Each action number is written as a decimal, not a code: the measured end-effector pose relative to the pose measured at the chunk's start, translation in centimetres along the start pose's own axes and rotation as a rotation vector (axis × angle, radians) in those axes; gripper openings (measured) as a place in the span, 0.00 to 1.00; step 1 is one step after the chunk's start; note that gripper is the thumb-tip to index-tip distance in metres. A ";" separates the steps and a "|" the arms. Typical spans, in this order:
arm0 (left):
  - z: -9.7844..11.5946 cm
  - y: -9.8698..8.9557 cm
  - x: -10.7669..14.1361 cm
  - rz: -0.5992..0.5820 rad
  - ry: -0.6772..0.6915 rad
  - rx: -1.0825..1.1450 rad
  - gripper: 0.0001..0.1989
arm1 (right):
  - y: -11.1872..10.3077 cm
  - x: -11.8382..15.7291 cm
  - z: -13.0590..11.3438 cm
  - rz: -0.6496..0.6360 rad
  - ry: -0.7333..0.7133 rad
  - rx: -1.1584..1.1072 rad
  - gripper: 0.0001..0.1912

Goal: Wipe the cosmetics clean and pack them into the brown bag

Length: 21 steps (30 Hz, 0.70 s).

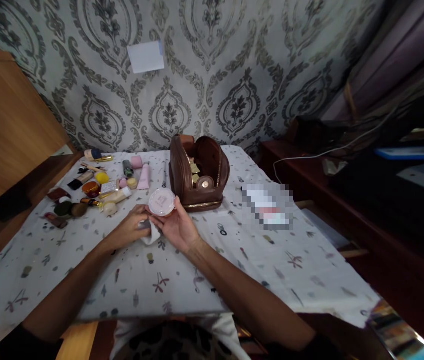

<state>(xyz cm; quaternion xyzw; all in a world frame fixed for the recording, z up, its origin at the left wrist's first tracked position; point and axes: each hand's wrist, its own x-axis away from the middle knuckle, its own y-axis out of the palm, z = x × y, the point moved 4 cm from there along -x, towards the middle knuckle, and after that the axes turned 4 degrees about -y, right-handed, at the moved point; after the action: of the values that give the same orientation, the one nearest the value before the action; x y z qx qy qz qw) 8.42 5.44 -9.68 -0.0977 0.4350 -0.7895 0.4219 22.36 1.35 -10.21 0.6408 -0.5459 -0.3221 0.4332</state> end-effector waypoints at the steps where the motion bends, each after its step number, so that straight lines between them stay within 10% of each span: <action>1: -0.3 0.3 0.0 -0.004 0.001 -0.018 0.05 | 0.0 0.0 0.0 0.000 0.001 0.004 0.22; 14: 2.3 -0.6 0.7 -0.024 0.044 -0.544 0.04 | -0.4 -0.1 -0.3 0.054 0.001 0.041 0.18; 21: 1.7 -2.1 0.5 0.119 -0.063 -0.237 0.08 | -0.6 -0.3 -0.5 0.068 -0.020 0.054 0.21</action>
<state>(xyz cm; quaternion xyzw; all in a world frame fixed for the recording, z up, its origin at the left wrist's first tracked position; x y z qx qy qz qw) 7.75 4.61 -7.13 -0.1455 0.5167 -0.7028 0.4668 23.03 1.73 -10.52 0.6302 -0.5801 -0.2986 0.4208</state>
